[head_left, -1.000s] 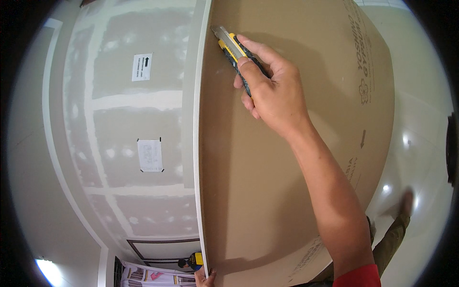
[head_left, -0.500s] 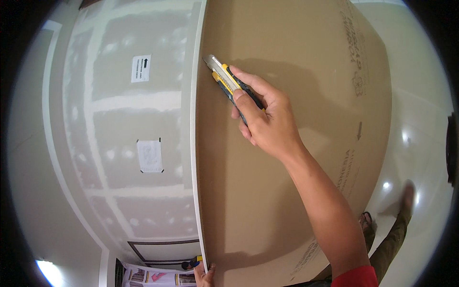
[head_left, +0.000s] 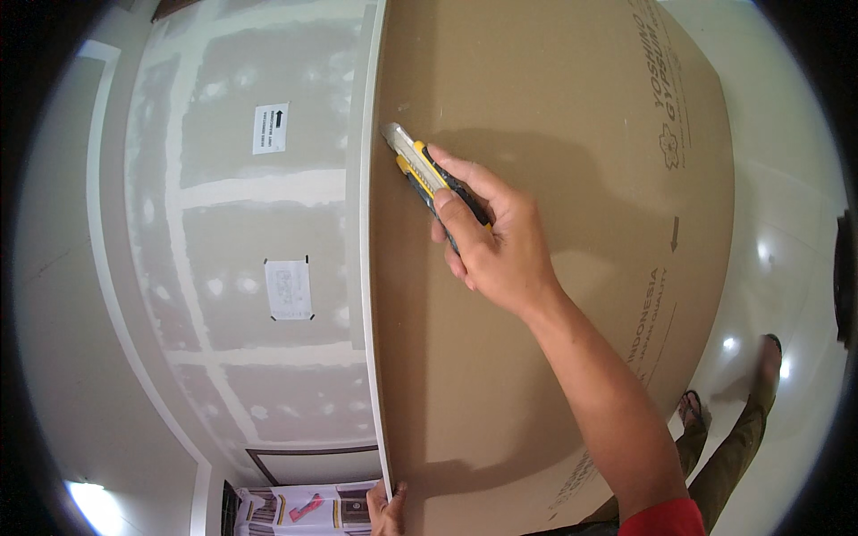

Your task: The person uses a utility knife to cut a gypsum board along a marked line, snaps it to separate the pieces, and then positions and fits a board segment into a wall section using a screwdriver and a tape measure while a second person assists.

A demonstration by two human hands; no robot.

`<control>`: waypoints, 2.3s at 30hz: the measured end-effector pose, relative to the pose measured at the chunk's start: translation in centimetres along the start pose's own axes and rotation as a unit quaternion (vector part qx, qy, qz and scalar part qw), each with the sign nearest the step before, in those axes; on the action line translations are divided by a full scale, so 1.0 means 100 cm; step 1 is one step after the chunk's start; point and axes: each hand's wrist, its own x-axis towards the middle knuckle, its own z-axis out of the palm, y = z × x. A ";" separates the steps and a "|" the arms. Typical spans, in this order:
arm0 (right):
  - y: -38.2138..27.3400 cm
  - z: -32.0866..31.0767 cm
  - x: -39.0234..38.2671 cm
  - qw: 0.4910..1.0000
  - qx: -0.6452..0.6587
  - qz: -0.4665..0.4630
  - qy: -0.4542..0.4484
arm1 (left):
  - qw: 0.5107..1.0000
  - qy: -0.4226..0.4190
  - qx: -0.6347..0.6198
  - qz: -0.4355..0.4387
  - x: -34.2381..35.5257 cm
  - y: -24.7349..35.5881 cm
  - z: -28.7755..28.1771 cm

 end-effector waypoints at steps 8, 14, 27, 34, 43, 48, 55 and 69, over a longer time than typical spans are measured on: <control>0.000 0.002 -0.021 0.998 0.026 0.049 -0.015 | 0.999 -0.002 0.037 -0.004 -0.004 0.006 -0.004; 0.008 0.011 -0.034 0.999 0.024 0.018 -0.020 | 0.997 -0.010 0.075 0.011 -0.001 0.010 -0.005; 0.027 0.011 -0.071 0.999 0.007 0.032 -0.043 | 0.998 -0.005 0.069 0.000 0.005 0.002 -0.004; 0.034 0.013 -0.094 0.998 0.001 0.036 -0.051 | 0.995 0.001 0.100 0.021 0.007 0.001 -0.003; 0.040 0.017 -0.109 0.994 0.033 0.088 -0.059 | 0.997 -0.004 0.077 0.031 0.012 0.001 -0.001; 0.049 0.023 -0.115 0.999 0.012 0.008 -0.041 | 0.997 0.011 0.061 0.047 0.010 0.008 0.004; 0.054 0.025 -0.135 0.999 0.002 0.010 -0.045 | 0.995 0.010 0.089 0.047 0.013 -0.001 -0.004; 0.064 0.034 -0.170 0.997 -0.021 0.007 -0.077 | 0.996 0.007 0.062 0.057 0.017 0.009 0.006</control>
